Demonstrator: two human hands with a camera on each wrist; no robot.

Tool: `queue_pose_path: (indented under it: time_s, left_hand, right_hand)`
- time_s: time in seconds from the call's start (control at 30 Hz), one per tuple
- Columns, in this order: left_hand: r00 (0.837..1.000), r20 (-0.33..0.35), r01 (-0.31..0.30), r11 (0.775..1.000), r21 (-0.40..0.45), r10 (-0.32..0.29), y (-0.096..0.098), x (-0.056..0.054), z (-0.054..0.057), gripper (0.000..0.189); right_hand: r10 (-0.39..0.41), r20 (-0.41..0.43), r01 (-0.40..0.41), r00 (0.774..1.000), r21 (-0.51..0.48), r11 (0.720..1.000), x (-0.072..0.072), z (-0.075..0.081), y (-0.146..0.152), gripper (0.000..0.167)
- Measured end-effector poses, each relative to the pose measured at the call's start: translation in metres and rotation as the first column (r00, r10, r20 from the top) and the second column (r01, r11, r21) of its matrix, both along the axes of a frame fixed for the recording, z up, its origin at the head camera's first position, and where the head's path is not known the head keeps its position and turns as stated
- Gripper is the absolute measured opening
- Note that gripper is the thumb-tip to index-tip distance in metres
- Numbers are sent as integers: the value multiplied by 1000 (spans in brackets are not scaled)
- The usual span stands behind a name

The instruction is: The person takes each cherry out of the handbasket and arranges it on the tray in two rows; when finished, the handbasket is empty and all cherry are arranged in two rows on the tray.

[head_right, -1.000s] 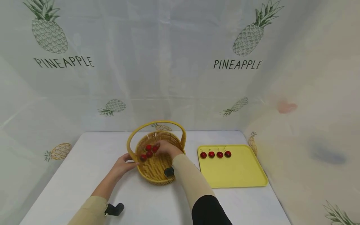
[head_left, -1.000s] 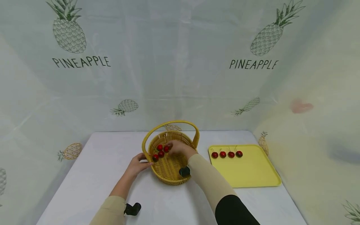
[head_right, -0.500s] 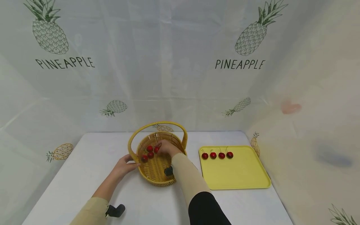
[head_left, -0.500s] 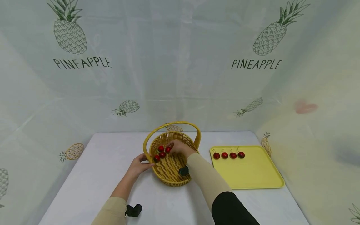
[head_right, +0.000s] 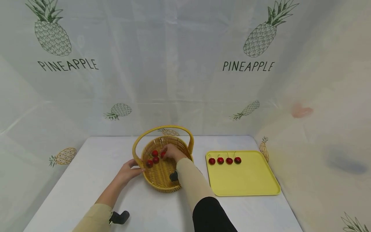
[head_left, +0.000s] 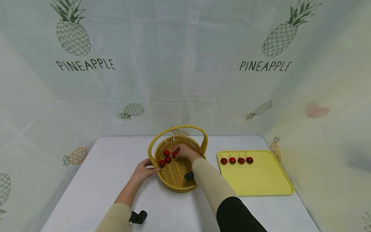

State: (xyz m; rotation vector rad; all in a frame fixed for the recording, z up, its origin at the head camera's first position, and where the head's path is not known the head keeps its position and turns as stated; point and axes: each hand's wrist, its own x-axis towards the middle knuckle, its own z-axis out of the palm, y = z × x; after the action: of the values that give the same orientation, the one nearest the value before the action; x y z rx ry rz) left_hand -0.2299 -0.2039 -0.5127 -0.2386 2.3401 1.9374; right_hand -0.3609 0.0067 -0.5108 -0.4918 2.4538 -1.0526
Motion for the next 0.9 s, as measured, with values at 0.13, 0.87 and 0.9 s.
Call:
queue_pose_path:
  time_s: [0.13,0.87,0.9]
  left_hand:
    - [1000,-3,3,1000,-28,-3,0,-1,-1,48]
    - [1000,-4,14,999,-29,-14,-1,-2,-3,47]
    - [1000,-3,15,999,-30,-16,0,-2,-2,47]
  right_hand:
    - [-11,1,11,1000,-5,1000,-2,-2,3,30]
    - [95,24,-94,995,-8,996,24,36,26,35]
    - [97,21,-97,995,-1,995,25,37,27,35]
